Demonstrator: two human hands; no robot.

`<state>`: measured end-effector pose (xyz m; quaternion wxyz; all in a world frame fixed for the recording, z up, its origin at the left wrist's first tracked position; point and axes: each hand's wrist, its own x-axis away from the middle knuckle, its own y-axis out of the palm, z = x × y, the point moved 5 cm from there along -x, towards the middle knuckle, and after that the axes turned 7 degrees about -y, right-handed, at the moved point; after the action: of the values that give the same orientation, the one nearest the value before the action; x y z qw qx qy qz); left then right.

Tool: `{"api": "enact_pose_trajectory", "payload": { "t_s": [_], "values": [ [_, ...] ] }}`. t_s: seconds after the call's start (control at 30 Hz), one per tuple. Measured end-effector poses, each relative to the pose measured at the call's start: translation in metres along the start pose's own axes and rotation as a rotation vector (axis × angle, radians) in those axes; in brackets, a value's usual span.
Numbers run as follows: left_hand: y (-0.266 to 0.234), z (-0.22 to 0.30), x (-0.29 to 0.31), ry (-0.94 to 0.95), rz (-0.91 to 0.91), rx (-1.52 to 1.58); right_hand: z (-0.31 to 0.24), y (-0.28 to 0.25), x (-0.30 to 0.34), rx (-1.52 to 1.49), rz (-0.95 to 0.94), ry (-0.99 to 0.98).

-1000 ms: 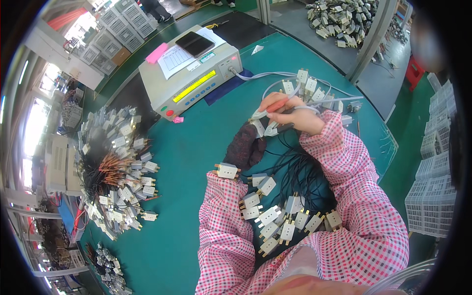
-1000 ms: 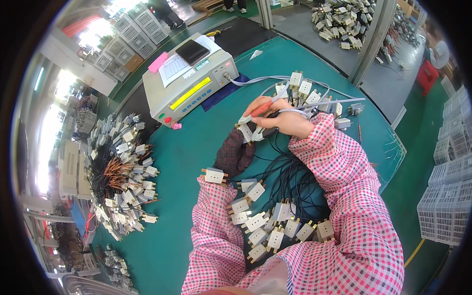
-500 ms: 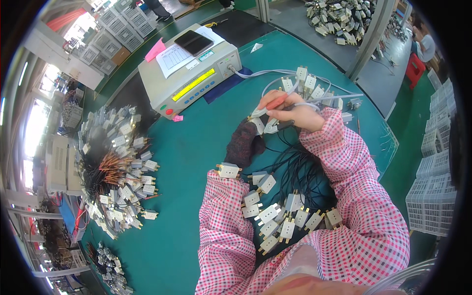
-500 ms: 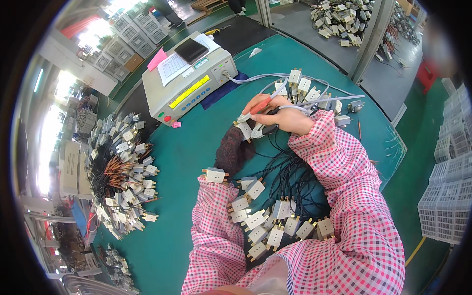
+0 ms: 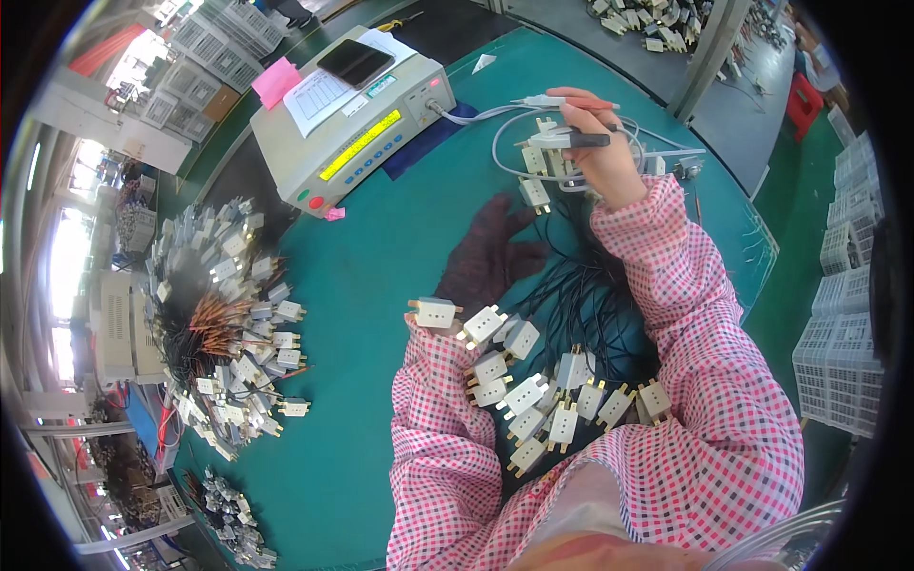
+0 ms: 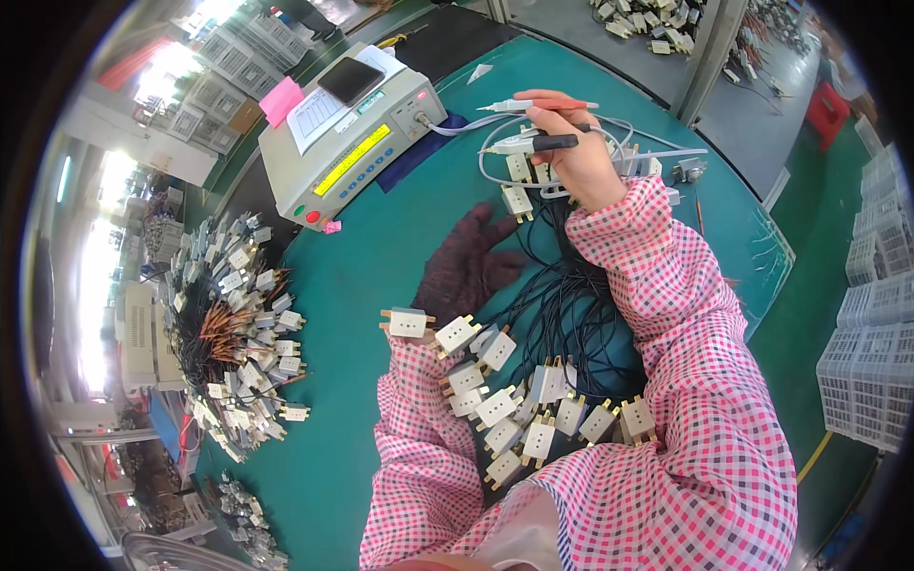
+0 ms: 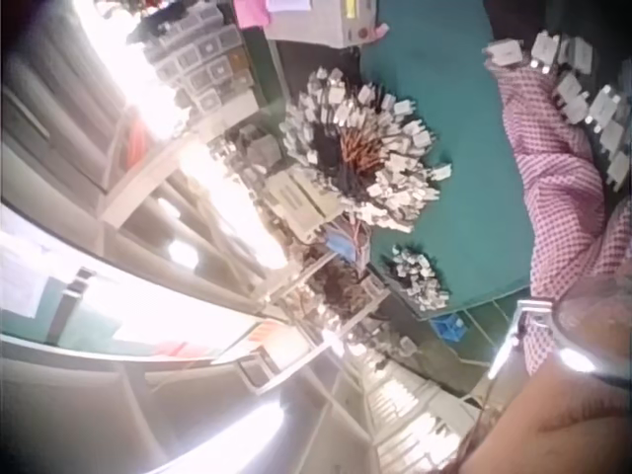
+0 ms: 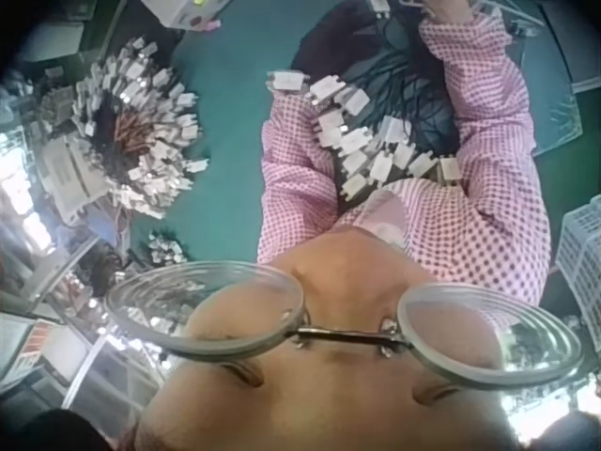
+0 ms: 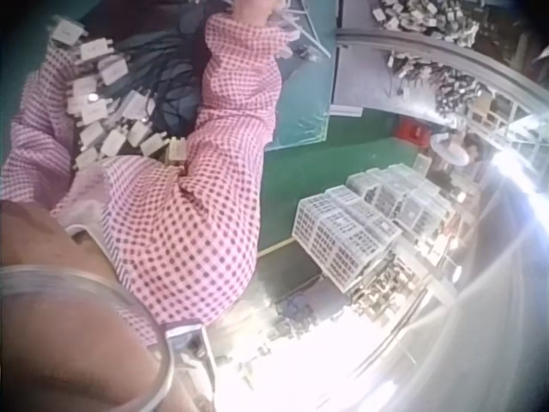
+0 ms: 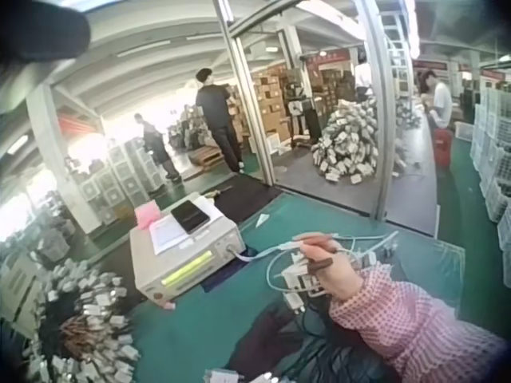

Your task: The recorder is assembling electrical wiring harnesses and inspecting connectors at a factory workbench.

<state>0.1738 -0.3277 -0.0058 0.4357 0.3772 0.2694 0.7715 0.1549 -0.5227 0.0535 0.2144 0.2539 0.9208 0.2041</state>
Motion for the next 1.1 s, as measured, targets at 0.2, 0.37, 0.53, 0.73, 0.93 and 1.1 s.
{"api": "enact_pose_trajectory", "payload": {
  "t_s": [0.2, 0.37, 0.53, 0.73, 0.93, 1.1],
  "values": [
    [0.002, 0.002, 0.005, 0.07, 0.268, -0.441, -0.002, -0.004, -0.004, -0.075, 0.012, -0.029],
    [-0.003, 0.001, 0.009, 0.042, 0.122, -0.363, 0.0, -0.001, -0.001, -0.022, 0.061, -0.024],
    [-0.015, 0.005, 0.005, 0.181, 0.096, -0.254, -0.001, 0.001, 0.0, 0.009, 0.045, 0.018],
    [-0.018, 0.007, 0.007, 0.369, 0.074, -0.263, -0.005, 0.012, 0.003, 0.025, -0.127, 0.007],
    [-0.017, 0.003, -0.007, 0.412, -0.021, -0.151, -0.002, 0.029, 0.02, 0.213, -0.389, 0.113],
    [-0.03, -0.005, -0.007, 0.297, -0.014, -0.105, 0.0, 0.035, 0.023, 0.433, -0.604, 0.12]
  ]
}}
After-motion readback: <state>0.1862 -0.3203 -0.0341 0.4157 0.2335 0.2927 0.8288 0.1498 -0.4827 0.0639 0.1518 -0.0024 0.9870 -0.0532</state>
